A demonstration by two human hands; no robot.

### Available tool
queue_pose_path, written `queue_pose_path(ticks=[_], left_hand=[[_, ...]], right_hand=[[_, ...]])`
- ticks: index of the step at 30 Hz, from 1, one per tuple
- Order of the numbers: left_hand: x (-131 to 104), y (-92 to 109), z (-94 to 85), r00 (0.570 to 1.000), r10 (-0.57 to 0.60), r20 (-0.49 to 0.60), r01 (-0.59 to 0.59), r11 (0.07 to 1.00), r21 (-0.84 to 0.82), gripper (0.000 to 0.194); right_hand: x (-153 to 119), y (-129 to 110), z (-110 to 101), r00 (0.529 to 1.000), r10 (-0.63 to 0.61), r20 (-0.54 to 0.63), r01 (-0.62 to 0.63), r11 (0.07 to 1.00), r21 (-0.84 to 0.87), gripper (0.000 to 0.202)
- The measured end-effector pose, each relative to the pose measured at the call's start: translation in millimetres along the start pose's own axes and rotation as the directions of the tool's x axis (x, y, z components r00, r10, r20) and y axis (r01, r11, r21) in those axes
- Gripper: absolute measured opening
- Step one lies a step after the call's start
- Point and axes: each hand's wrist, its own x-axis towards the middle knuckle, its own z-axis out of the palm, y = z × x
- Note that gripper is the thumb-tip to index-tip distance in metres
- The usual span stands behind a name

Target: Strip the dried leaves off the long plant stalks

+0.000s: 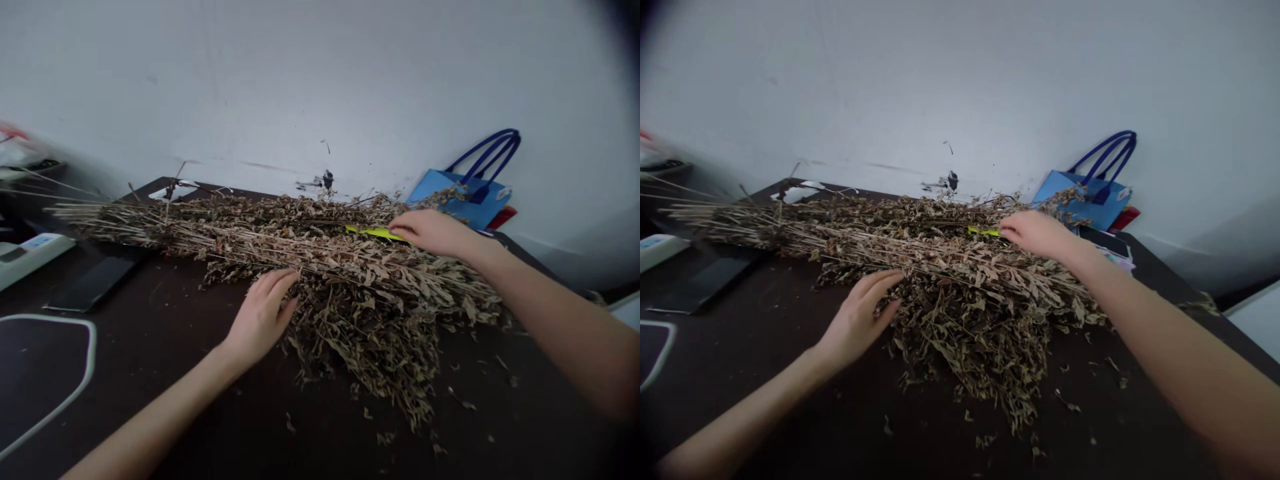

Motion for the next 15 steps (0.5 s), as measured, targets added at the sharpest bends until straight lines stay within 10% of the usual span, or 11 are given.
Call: queue_pose_path(ticks=[5,10,15], left_hand=[[45.6,-38.8,-11.7,0.993,0.006,0.119,-0.032,0.976,0.215,0.058],[71.5,-70.1,-5.9,0.892,-0.075,0.447,-0.116,0.916,0.385,0.089],[72.9,-88.7,6.9,0.908,-0.059,0.414,-0.164,0.861,0.482,0.083]], right_hand=[[91.3,3.6,16.2,0.993,-0.059,0.105,0.080,0.976,-0.205,0.045],[165.6,-9.2,60.8,0.970,-0.044,0.240,0.100,0.969,-0.228,0.087],[195.0,-12.9,99.9,0.940,0.087,0.331,0.009,0.961,-0.278,0.109]])
